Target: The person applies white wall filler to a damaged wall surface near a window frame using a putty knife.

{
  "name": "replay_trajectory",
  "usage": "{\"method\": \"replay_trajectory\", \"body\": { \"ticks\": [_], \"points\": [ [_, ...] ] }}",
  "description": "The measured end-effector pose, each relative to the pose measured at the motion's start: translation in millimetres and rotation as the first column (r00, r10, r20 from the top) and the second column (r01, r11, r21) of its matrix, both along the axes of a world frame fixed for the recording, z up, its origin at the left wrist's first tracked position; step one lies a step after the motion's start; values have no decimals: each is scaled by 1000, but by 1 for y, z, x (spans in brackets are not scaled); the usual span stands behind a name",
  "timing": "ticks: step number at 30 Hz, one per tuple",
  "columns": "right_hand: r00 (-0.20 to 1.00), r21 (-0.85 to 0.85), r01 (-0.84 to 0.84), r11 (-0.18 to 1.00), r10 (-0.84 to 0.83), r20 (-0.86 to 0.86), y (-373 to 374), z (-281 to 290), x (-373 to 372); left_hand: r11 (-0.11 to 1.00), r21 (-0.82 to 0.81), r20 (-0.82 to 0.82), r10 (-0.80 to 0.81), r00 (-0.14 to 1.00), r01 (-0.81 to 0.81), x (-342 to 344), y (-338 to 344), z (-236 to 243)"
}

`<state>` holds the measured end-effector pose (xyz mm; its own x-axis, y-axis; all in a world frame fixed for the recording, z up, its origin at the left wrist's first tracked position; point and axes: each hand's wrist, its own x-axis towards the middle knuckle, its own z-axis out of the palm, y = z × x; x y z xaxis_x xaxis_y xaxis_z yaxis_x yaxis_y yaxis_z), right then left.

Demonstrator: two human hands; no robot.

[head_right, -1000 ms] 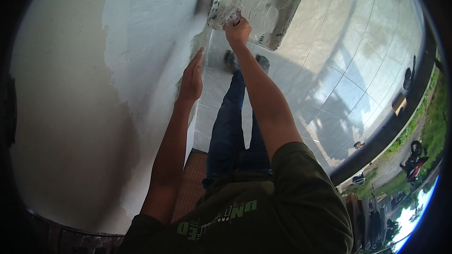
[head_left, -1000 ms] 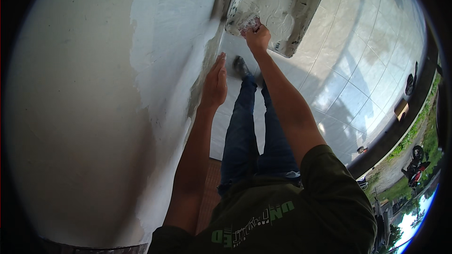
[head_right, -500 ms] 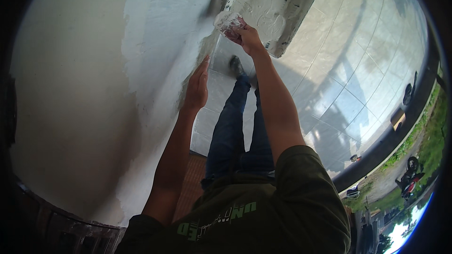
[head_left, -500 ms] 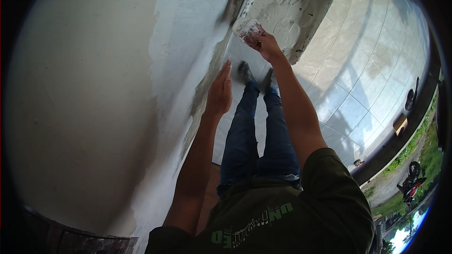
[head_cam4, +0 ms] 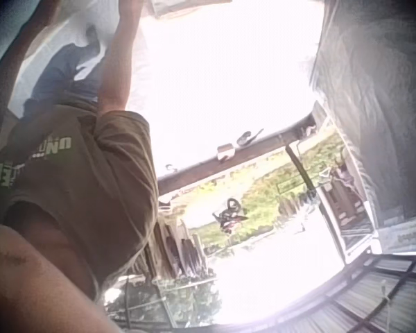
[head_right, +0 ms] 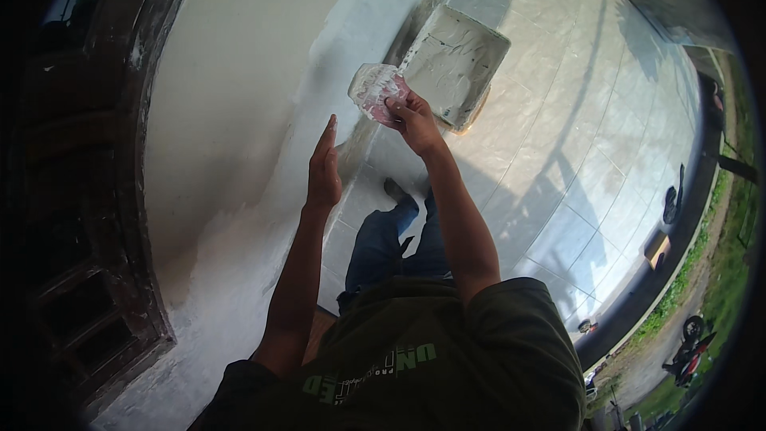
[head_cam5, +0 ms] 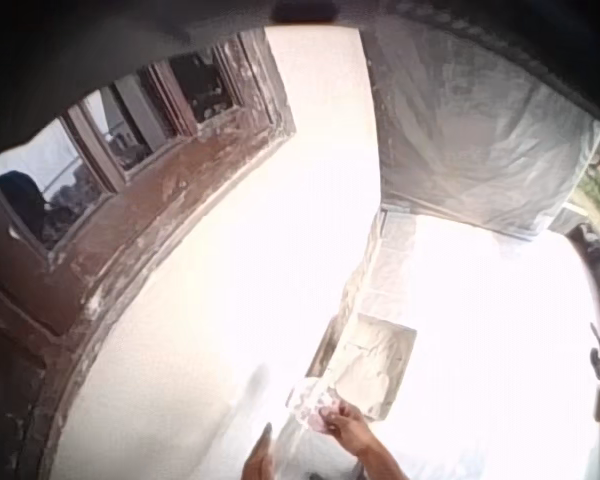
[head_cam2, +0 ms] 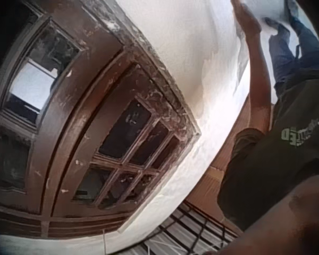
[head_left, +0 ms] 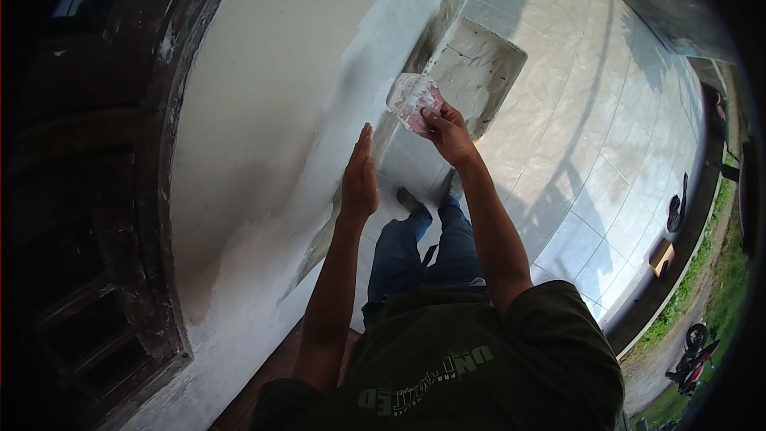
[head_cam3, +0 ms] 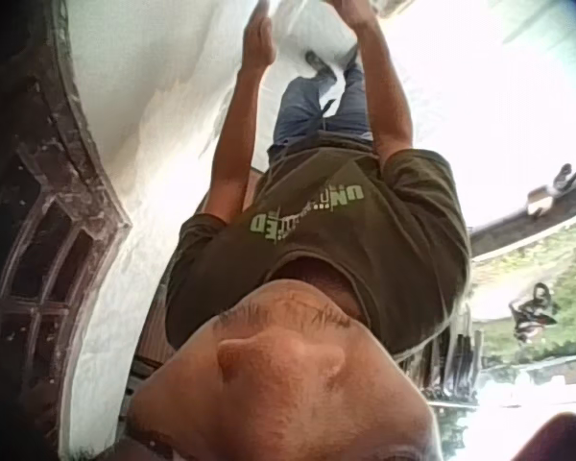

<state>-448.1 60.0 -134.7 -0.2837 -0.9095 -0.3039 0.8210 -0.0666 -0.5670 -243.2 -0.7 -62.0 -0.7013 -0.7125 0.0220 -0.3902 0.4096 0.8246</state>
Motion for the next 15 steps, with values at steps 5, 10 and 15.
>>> {"method": "replay_trajectory", "body": {
  "ticks": [5,10,15],
  "points": [
    [997,-50,-21,999,17,-72,29,55,42,993,-122,-56,-16,998,9,37,18,46],
    [995,-113,-46,993,35,-94,59,80,109,980,-200,-98,-21,995,1,93,39,79],
    [990,-119,-52,992,36,-136,101,102,192,958,-287,-137,-27,990,-13,169,69,106]
  ]
}}
